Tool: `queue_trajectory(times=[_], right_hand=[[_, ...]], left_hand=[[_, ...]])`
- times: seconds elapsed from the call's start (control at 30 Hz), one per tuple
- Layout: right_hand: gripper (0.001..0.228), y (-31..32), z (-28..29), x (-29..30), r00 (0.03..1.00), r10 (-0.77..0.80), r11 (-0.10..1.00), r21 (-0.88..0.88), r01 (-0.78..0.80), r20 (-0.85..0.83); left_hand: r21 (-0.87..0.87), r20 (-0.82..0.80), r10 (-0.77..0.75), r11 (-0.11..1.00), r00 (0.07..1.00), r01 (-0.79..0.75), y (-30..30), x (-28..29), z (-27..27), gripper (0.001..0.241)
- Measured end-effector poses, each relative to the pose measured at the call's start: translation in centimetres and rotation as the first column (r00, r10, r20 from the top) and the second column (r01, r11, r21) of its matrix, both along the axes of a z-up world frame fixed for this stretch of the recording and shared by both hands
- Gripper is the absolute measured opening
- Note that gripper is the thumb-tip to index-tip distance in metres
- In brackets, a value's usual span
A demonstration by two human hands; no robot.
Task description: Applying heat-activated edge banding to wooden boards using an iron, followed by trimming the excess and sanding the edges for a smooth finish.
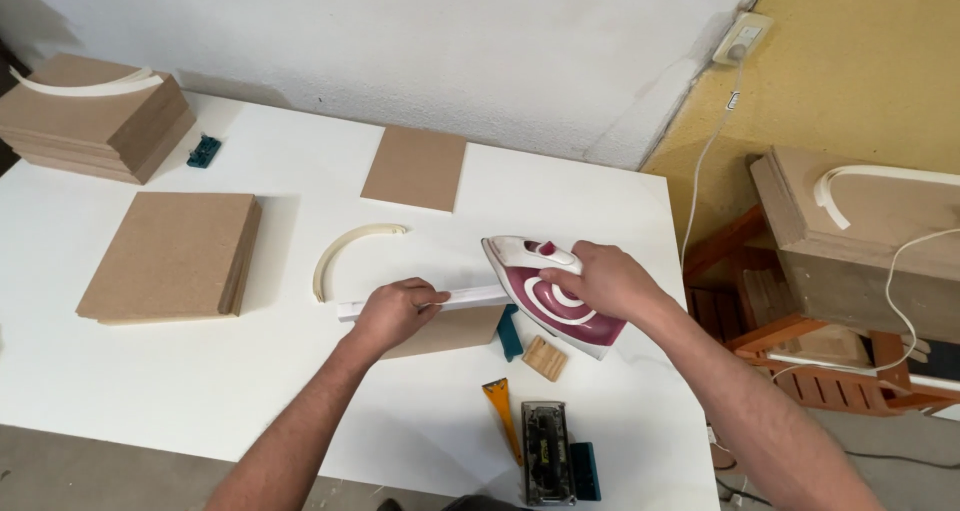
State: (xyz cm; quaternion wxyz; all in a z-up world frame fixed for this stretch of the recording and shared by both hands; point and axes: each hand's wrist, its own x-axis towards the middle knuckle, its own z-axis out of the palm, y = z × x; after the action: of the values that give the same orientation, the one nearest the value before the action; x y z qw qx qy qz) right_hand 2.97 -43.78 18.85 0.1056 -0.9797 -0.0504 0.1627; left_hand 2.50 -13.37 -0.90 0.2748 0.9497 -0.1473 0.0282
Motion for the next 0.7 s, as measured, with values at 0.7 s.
queue_trajectory(times=[0.7], right_hand=[[0.064,6.3,-0.9,2.5,0.961,0.254,0.943,-0.195,-0.271,-0.108]], left_hand=[[0.013,-0.003,-0.029,0.999,1.0,0.029,-0.9,0.0,-0.9,0.017]])
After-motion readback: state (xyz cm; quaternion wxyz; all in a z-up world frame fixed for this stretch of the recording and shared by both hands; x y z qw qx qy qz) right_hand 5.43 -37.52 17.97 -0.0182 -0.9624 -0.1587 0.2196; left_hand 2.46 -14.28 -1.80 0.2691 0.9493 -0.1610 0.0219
